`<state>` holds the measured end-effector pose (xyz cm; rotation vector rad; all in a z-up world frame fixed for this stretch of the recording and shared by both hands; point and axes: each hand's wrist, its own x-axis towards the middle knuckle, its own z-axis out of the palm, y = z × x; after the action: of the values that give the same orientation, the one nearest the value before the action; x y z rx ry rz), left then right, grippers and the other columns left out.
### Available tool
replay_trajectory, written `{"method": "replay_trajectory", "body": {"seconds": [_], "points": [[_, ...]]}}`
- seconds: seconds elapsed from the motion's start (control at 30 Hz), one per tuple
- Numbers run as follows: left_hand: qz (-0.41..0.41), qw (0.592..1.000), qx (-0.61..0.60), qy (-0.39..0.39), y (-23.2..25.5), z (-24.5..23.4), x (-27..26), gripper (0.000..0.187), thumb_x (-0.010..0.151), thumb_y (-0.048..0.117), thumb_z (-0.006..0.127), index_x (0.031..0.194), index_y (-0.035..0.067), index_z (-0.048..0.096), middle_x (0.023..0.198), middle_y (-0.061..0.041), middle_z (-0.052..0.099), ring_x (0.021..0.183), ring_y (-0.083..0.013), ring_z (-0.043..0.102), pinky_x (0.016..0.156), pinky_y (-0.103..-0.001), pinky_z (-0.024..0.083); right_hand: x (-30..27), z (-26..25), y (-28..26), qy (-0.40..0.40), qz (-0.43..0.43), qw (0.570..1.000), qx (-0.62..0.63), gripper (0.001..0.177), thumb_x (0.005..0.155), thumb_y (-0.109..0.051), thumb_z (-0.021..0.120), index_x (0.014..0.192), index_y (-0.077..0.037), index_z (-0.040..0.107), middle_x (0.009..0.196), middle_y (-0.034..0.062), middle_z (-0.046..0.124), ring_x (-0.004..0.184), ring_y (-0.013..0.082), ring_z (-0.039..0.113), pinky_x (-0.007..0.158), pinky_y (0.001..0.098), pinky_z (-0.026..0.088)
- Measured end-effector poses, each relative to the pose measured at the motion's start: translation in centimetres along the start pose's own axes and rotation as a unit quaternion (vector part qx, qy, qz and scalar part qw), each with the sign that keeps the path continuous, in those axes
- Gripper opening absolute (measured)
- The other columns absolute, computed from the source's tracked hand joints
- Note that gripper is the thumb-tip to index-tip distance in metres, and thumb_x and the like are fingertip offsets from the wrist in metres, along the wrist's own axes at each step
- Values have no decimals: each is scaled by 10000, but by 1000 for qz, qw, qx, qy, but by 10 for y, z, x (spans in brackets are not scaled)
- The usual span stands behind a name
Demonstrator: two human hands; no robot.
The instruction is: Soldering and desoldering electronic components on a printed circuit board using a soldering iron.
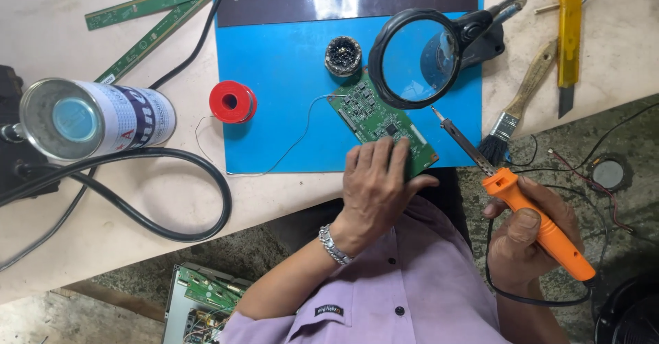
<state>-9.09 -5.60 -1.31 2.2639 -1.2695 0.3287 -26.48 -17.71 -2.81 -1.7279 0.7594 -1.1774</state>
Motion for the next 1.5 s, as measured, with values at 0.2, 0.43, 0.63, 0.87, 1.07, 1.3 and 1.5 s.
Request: {"method": "replay_trajectory", "body": {"seconds": [0.2,0.43,0.63,0.87,1.07,1.3,1.5], "points": [[-48,997,-51,-36,-47,-19,9,1073,739,815,754,1503,137,424,1530,-219,412,1384,-388,482,1134,-531,431,-7,-11,-1,-99,-104,989,-39,236,1087,-162,509,1252,3,544,989,269,638,757,322,721,665,331,588],[-45,996,-24,-79,-77,-37,22,885,890,725,651,1465,69,500,1484,-164,528,1338,-382,515,1147,-534,361,-5,52,18,-265,-253,930,-43,648,833,-27,934,1271,-89,461,1313,243,559,1267,392,615,1128,529,569],[-109,968,-222,-31,-76,-34,28,727,878,388,851,1436,45,535,1197,-163,586,1113,-385,596,1023,-542,403,15,59,7,-143,-302,942,-8,174,866,127,776,937,34,646,958,276,728,909,518,743,780,564,645],[-187,911,-367,16,-60,-51,58,405,777,267,924,1125,145,757,1046,-37,686,1070,-263,716,958,-416,554,20,32,23,-91,-235,966,64,217,893,82,752,933,-44,580,953,259,677,1034,496,733,905,540,640],[-139,921,-364,19,-66,-52,75,204,895,176,798,1041,57,719,1070,-132,669,1013,-260,678,888,-369,591,34,43,22,-51,-142,985,78,287,1042,-1,575,1227,-163,426,1204,276,547,1130,347,625,1120,582,604],[-136,913,-381,45,-78,-38,75,186,914,208,785,1058,100,738,1069,-133,644,973,-228,691,837,-319,650,53,62,10,-70,-79,994,12,268,1084,-61,533,1224,-198,350,1216,207,536,1205,412,652,1110,471,593],[-132,911,-389,35,-79,-38,70,204,903,204,804,1077,115,744,1082,-134,642,954,-219,708,834,-308,667,44,55,10,-88,-49,995,-14,284,1104,-62,511,1274,-207,336,1306,213,521,1295,440,637,1028,375,576]]}}
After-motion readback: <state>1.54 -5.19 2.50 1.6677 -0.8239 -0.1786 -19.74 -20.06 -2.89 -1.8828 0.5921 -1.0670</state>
